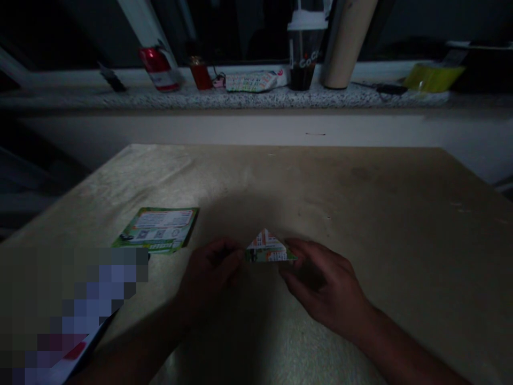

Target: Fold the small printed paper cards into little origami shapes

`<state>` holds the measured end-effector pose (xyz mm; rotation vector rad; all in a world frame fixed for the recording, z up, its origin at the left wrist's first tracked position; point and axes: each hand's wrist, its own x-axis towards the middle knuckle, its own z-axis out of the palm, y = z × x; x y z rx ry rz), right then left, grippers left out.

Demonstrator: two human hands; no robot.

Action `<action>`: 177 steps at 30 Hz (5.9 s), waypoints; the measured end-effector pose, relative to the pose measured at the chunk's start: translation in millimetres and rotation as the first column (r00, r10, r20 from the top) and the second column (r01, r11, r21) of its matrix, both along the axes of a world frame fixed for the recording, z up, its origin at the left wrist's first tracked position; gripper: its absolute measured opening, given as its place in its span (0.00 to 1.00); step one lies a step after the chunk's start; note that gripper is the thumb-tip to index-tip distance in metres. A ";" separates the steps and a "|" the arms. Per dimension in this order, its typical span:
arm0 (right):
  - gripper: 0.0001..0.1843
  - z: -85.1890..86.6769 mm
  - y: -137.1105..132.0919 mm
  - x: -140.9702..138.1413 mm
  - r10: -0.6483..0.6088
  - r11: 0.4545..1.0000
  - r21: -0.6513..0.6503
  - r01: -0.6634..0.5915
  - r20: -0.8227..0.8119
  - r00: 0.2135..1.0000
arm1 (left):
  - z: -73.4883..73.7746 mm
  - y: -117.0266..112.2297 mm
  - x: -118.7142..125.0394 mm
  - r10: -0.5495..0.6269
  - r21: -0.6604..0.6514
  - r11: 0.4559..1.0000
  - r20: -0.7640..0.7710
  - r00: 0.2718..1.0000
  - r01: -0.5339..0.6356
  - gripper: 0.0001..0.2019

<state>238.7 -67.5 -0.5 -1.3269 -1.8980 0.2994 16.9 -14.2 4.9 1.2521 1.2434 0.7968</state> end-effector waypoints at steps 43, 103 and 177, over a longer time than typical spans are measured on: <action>0.22 -2.5 1.1 -15.7 0.094 0.994 0.064 -0.092 -0.016 0.995 | -6.5 -24.9 0.9 -0.139 0.442 0.864 -0.246 0.959 0.239 0.13; 0.24 -14.3 -6.8 -23.3 0.012 0.845 -0.401 -0.355 -0.648 0.761 | -7.9 -15.8 3.7 -0.329 -0.105 0.914 0.371 0.868 0.392 0.14; 0.11 5.3 1.4 -5.8 0.447 0.876 -0.076 -0.476 -0.238 0.862 | 2.6 3.8 -23.8 -0.568 0.580 0.503 -0.338 0.751 0.641 0.11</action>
